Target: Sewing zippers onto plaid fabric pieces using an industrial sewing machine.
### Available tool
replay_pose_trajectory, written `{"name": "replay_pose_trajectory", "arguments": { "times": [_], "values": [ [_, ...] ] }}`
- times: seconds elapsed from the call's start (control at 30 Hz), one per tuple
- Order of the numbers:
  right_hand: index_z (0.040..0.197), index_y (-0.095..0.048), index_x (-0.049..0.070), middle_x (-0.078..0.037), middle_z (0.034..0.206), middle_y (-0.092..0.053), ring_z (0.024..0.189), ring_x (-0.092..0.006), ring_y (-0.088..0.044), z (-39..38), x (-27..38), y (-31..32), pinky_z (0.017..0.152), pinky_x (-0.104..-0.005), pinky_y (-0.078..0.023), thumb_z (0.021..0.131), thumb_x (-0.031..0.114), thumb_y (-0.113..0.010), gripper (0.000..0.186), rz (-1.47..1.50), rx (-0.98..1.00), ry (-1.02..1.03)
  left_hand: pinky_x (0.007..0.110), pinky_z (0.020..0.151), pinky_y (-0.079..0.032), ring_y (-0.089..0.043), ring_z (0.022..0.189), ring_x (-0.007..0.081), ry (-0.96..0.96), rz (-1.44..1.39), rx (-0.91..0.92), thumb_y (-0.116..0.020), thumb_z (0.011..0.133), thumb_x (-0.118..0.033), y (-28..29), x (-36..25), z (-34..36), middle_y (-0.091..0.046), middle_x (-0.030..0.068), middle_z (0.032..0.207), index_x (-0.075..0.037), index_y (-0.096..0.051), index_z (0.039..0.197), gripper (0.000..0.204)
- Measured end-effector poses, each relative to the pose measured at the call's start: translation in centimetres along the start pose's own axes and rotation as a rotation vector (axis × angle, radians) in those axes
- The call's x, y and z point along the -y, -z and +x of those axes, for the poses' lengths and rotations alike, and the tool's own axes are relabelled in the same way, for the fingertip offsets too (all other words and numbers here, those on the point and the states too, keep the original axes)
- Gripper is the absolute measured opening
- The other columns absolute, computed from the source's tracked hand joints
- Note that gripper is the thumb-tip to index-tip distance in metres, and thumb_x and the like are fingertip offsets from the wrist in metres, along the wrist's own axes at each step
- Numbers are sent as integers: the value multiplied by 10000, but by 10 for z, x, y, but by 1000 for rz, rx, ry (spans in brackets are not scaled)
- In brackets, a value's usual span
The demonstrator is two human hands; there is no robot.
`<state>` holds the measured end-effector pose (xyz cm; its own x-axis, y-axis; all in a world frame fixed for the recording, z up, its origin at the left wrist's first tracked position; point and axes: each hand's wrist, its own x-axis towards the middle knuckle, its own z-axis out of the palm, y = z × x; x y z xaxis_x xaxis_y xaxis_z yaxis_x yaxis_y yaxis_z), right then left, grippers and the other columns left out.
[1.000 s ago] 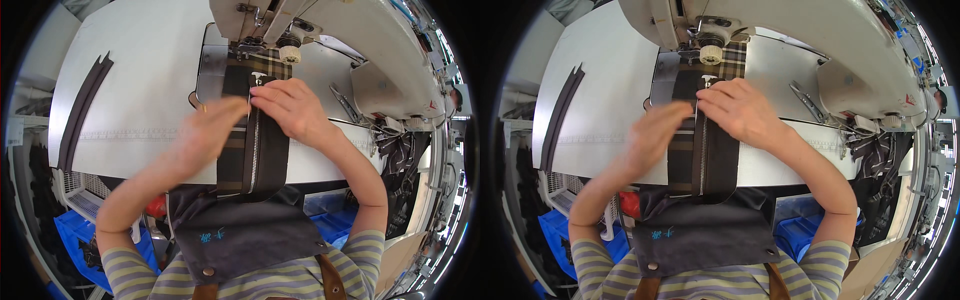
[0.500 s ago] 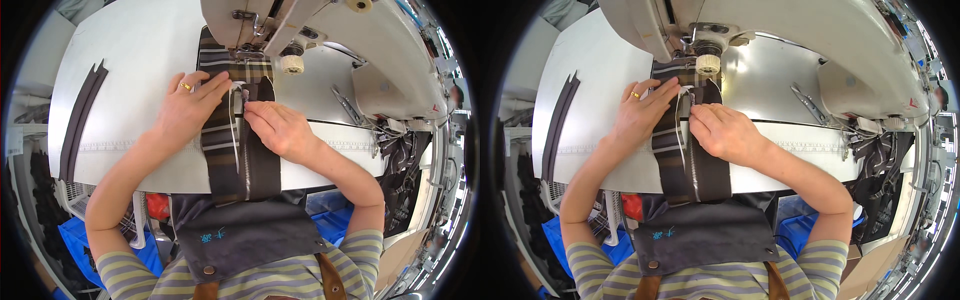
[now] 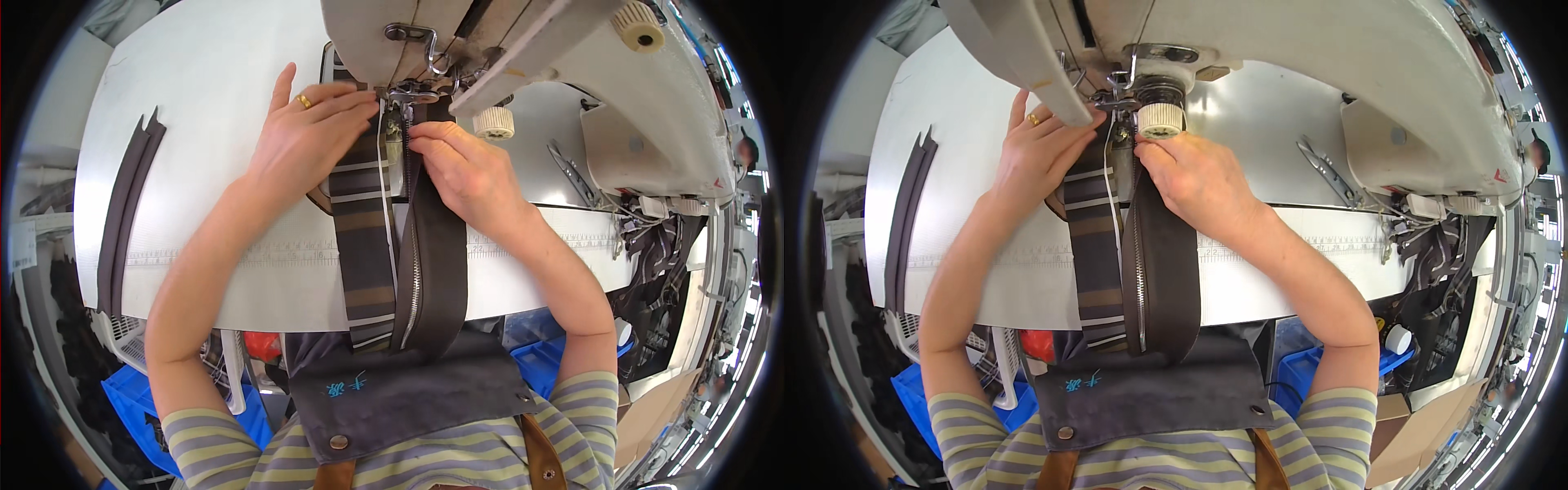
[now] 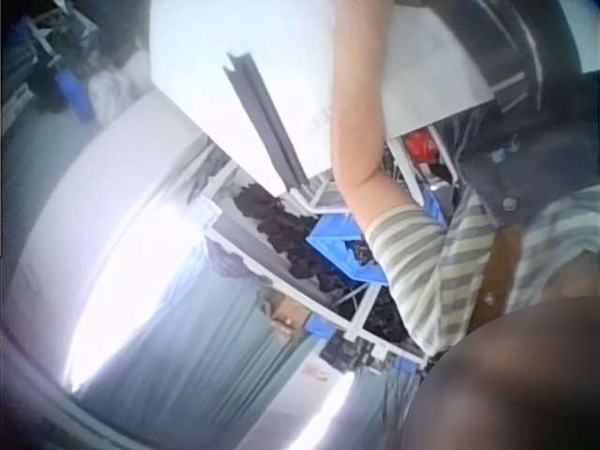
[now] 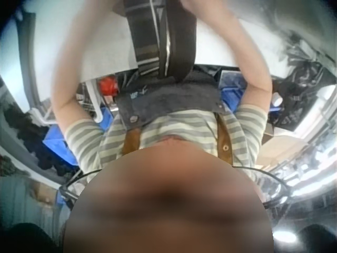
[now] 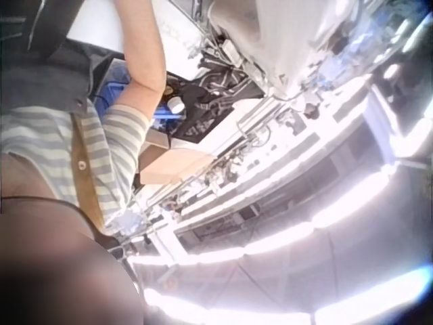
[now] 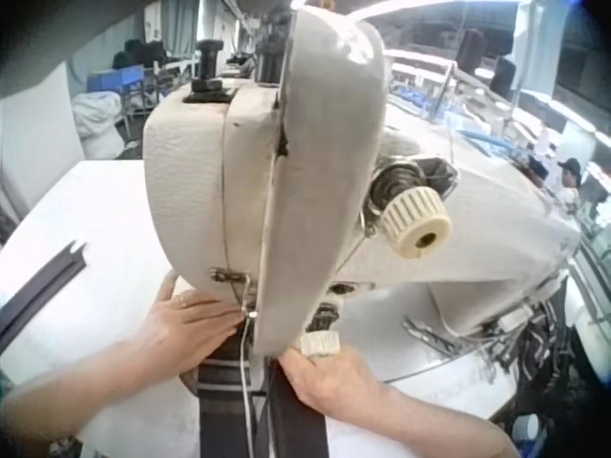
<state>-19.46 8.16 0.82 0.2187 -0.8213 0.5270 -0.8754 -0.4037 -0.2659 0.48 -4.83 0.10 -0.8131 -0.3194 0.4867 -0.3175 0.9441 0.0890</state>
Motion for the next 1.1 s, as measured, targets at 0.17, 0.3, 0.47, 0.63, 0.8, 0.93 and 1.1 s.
{"name": "replay_pose_trajectory", "arguments": {
  "times": [0.17, 0.3, 0.47, 0.63, 0.8, 0.93, 1.1],
  "values": [
    [942, -648, 9, -85, 1000, -646, 817, -254, -654, 1, 2, 0, 665, -322, -547, 719, -66, -659, 235, -2, 15, 0, 562, 1072, -256, -560, 1087, 153, -1, -75, 0, -676, 830, -263, 3, -21, -5, -648, -10, 1165, -102, -685, 1052, 275],
    [959, -653, 14, -104, 1055, -617, 913, -278, -619, 0, 8, 0, 720, -347, -527, 663, -58, -669, 305, 13, 21, 51, 552, 1074, -258, -559, 1054, 167, -5, -26, 69, -671, 834, -265, 14, -28, -10, -642, 0, 1181, -86, -672, 1075, 300],
    [961, -652, 10, -106, 1094, -608, 954, -281, -603, 3, 12, 1, 746, -364, -516, 629, -42, -680, 337, -3, 18, 95, 521, 1093, -228, -559, 1053, 205, 61, -63, 137, -670, 833, -264, 18, -34, -11, -601, -5, 1270, -86, -641, 1169, 381],
    [914, -619, 4, -93, 1029, -615, 870, -246, -589, 3, 14, 0, 755, -347, -509, 736, 62, -632, 188, -34, -15, 115, 504, 1099, -220, -568, 1077, 212, 28, -128, 140, -668, 842, -235, 19, -36, -4, -631, 32, 1227, -66, -635, 1169, 369],
    [894, -620, -3, -89, 1010, -614, 867, -245, -596, 4, 17, 2, 736, -341, -520, 740, 61, -627, 167, -38, 5, 93, 495, 1103, -214, -572, 1082, 204, 12, -150, 137, -666, 846, -226, 16, -35, -2, -650, 44, 1195, -57, -647, 1156, 354],
    [888, -620, -4, -91, 1003, -613, 869, -247, -598, 3, 17, -1, 732, -341, -520, 743, 58, -623, 157, -24, -23, 94, 497, 1105, -211, -574, 1077, 196, 27, -152, 120, -666, 848, -218, 16, -37, -3, -653, 36, 1193, -63, -652, 1155, 345],
    [907, -624, 1, -93, 1021, -617, 880, -251, -612, -1, 17, -6, 720, -341, -533, 726, 31, -636, 184, 67, -90, -45, 499, 1107, -206, -565, 1082, 185, 48, -106, 54, -669, 842, -206, 6, -39, -8, -635, 15, 1217, -82, -660, 1139, 322]
  ]
}}
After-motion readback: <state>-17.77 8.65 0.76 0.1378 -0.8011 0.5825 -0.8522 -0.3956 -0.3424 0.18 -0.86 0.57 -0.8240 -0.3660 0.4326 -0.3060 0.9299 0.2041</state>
